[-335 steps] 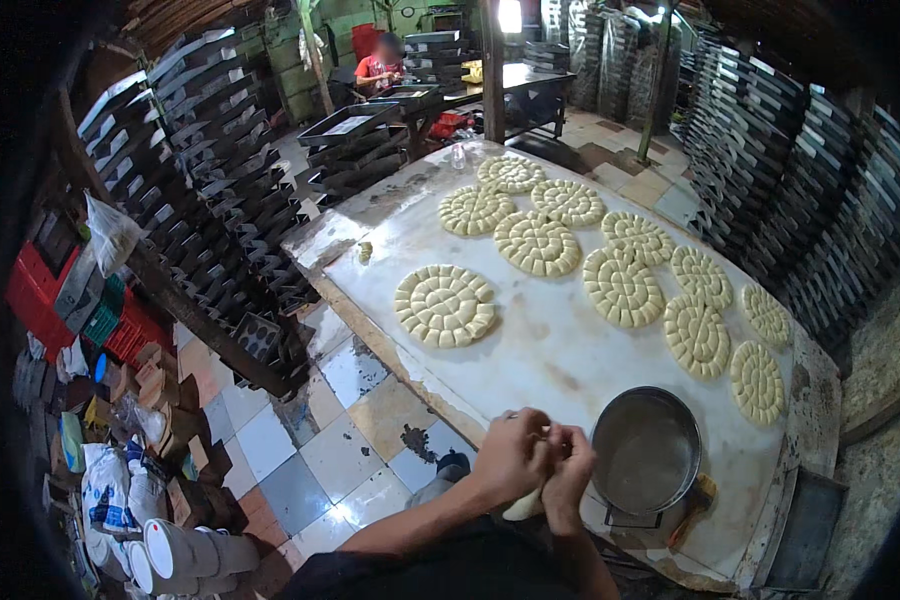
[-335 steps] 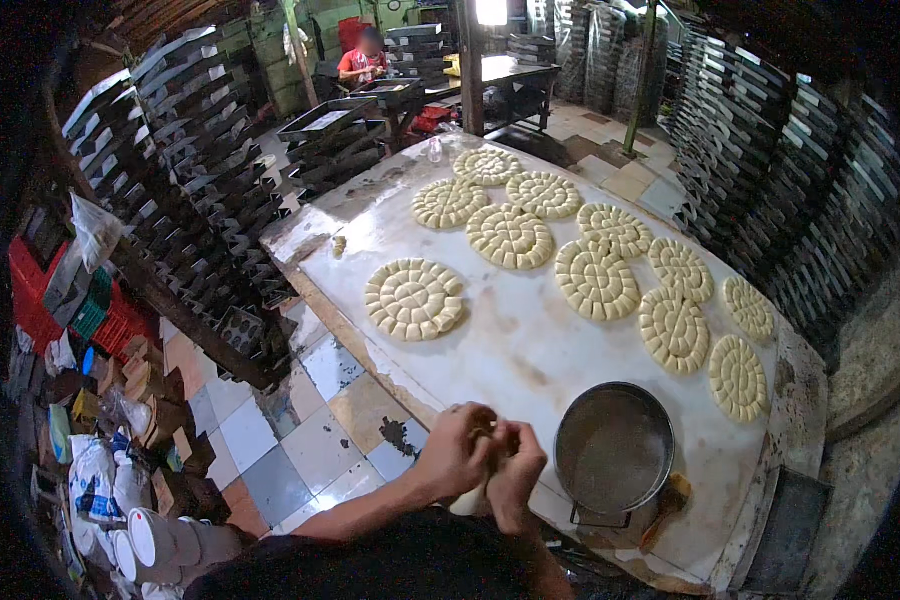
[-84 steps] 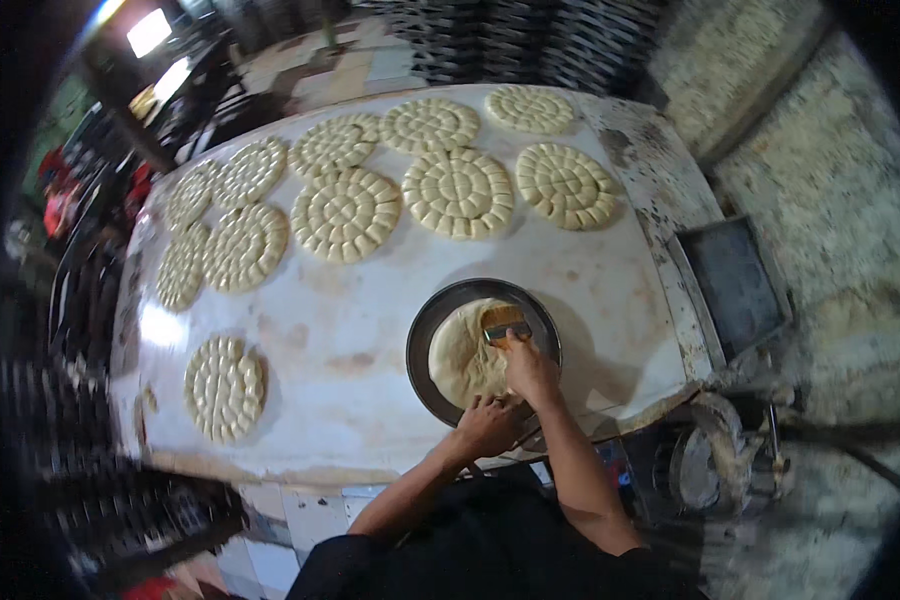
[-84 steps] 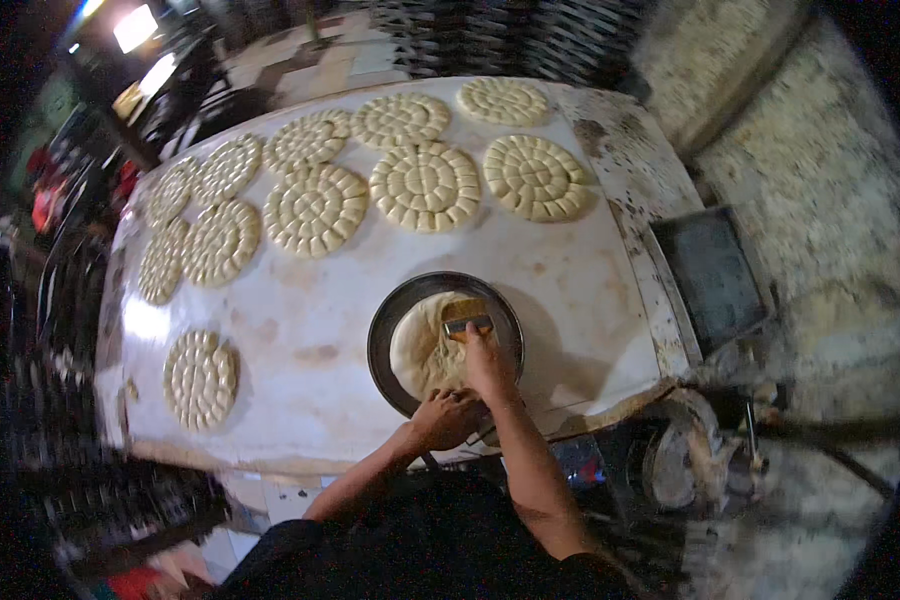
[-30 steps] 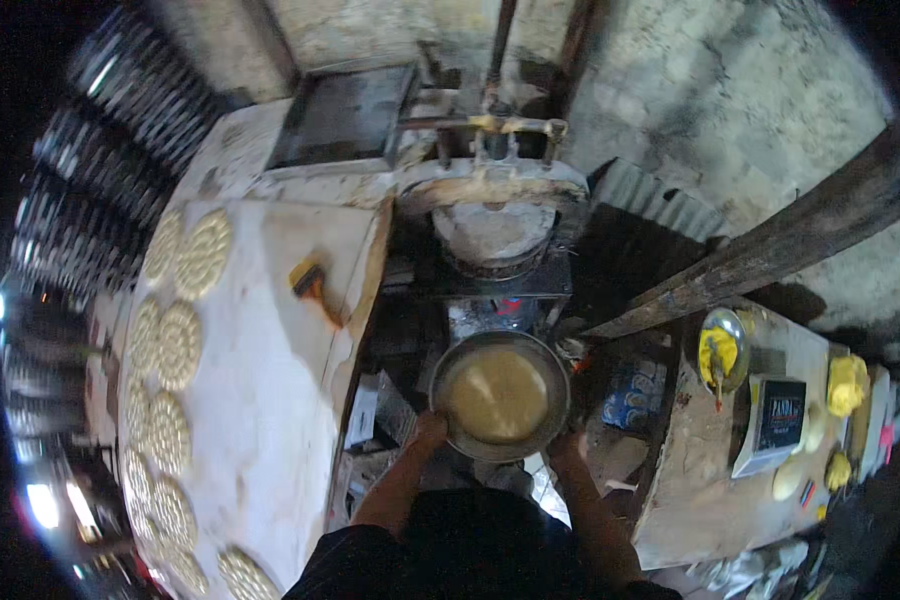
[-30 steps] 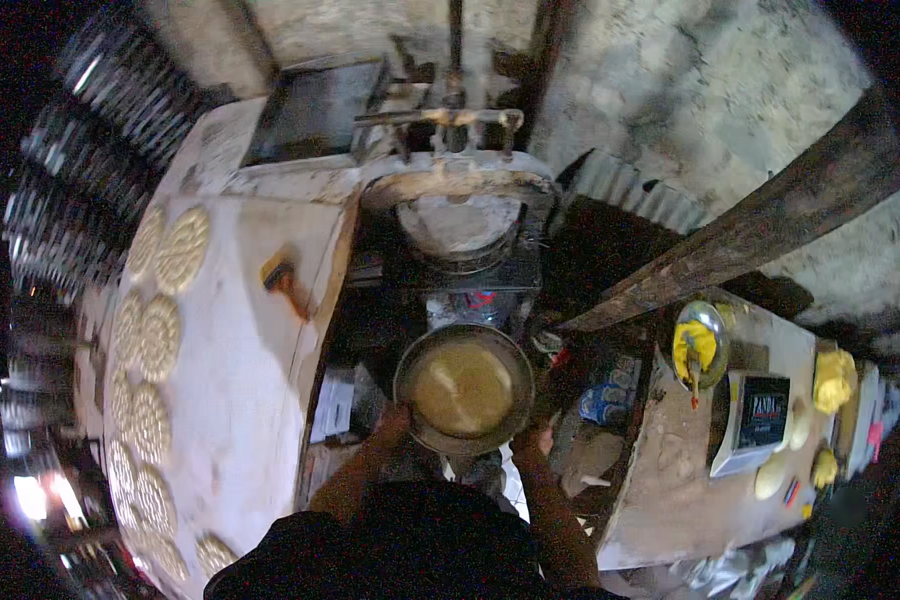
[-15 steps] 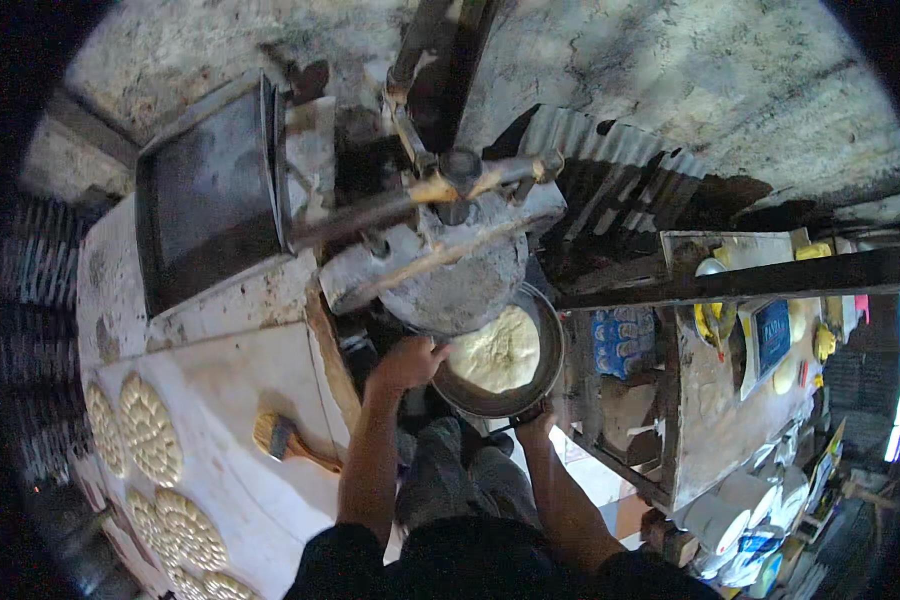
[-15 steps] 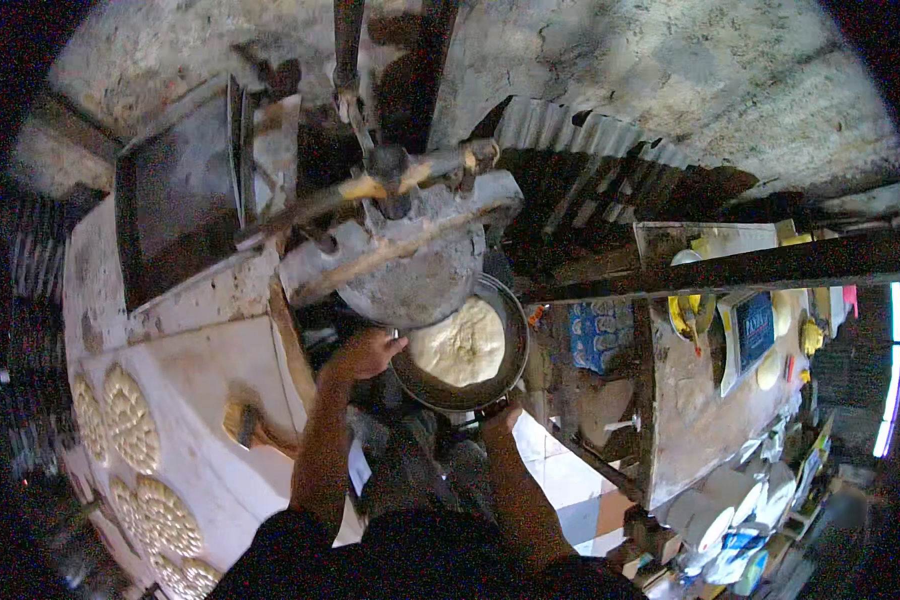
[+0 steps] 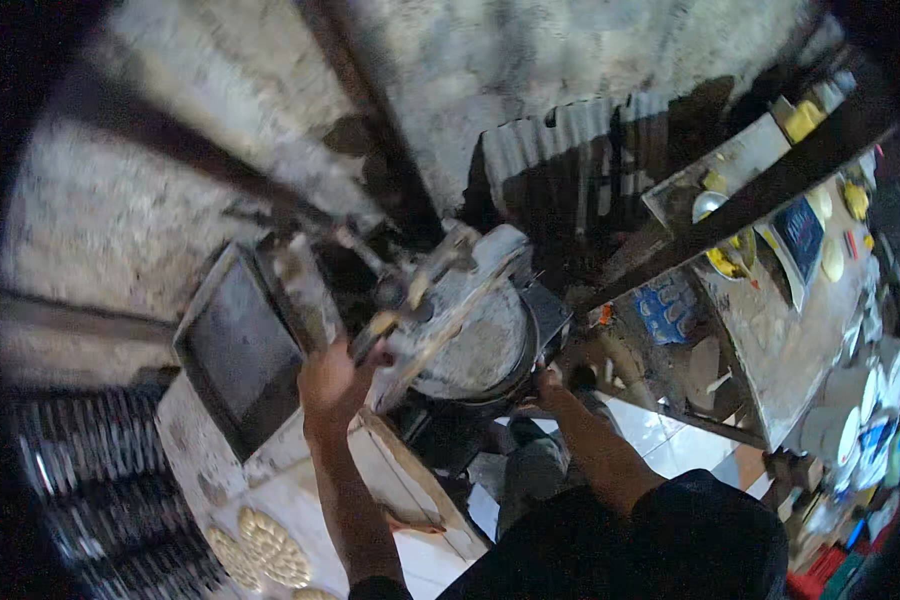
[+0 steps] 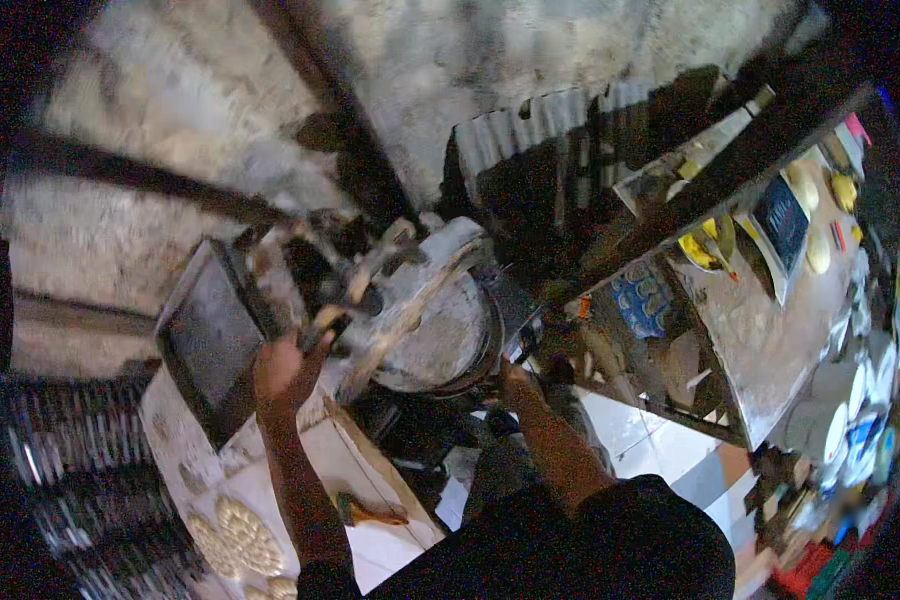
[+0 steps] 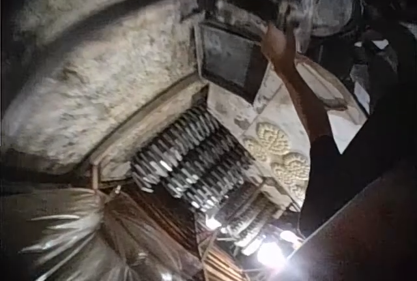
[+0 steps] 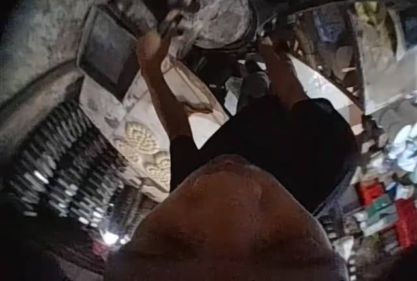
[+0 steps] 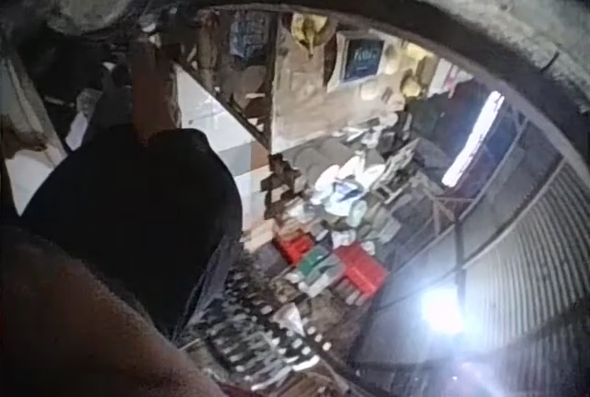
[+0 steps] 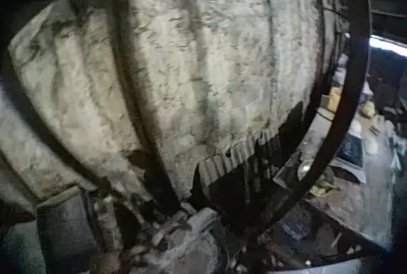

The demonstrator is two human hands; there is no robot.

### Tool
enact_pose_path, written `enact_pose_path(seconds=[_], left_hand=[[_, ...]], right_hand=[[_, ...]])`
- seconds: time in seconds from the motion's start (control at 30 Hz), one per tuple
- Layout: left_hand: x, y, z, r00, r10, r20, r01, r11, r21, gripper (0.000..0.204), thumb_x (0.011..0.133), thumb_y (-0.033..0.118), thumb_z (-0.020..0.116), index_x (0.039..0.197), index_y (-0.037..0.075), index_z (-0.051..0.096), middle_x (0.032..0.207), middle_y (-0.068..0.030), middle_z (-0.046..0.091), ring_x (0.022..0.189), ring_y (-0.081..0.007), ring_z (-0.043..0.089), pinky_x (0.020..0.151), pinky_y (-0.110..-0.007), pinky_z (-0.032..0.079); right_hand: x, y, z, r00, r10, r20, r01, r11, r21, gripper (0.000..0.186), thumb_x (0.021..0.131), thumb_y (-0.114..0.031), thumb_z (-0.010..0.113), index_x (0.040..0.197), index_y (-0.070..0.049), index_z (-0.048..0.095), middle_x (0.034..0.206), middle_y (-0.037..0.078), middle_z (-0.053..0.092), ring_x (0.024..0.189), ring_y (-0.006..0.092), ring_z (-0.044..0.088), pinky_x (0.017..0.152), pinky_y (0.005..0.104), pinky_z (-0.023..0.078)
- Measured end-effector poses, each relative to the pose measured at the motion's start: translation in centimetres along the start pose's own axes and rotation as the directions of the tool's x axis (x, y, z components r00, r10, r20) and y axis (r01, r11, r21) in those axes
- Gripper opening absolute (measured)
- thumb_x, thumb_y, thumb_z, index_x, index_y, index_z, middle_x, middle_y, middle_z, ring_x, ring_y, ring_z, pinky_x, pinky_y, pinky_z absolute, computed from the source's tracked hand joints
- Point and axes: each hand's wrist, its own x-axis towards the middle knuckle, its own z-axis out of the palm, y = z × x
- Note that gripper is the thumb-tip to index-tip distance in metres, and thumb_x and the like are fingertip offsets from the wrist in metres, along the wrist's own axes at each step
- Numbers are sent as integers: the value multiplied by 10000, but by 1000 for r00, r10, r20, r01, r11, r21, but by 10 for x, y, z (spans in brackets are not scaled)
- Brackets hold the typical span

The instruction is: The recorder prepares dough, applies a wash, and uses a manual press to shape flatbreads in a bakery production area.

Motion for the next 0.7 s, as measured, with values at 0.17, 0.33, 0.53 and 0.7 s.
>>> enact_pose_path(seconds=[0.17, 0.33, 0.53, 0.7], left_hand=[[18, 27, 2, 997, 29, -69, -31, 999, -34, 350, 790, 275, 736, 1037, 34, 677, 808, -201, 689, 789, -398, 673, 712, -489, 522], [21, 32, 3, 993, -119, 17, 119, 993, -16, 333, 767, 232, 743, 1071, 109, 687, 800, -192, 687, 774, -396, 672, 691, -480, 525], [15, 34, -5, 996, -81, -33, 82, 996, 35, 291, 740, 205, 768, 996, 99, 682, 777, -185, 680, 735, -394, 670, 654, -473, 523], [12, 22, 1, 989, -122, -87, 125, 992, 34, 297, 746, 243, 762, 997, 101, 689, 784, -184, 684, 739, -388, 676, 658, -468, 529]], right_hand=[[82, 39, -17, 980, 195, -26, -141, 788, 599, 606, 920, -627, 521, 1013, -36, 619, 858, 123, 645, 758, 301, 640, 605, 458, 499], [107, 71, -6, 979, 124, -162, -69, 948, 311, 569, 974, -553, 456, 1081, -14, 601, 869, 121, 620, 797, 262, 624, 682, 429, 511], [75, 24, 2, 924, 177, -339, -7, 894, 448, 457, 949, -457, 537, 1064, -18, 591, 908, 134, 656, 810, 284, 654, 638, 415, 521], [83, -131, -40, 663, -648, -375, 120, 587, -801, 295, 889, -216, 644, 1108, -23, 600, 953, 129, 684, 885, 324, 668, 674, 414, 538]])
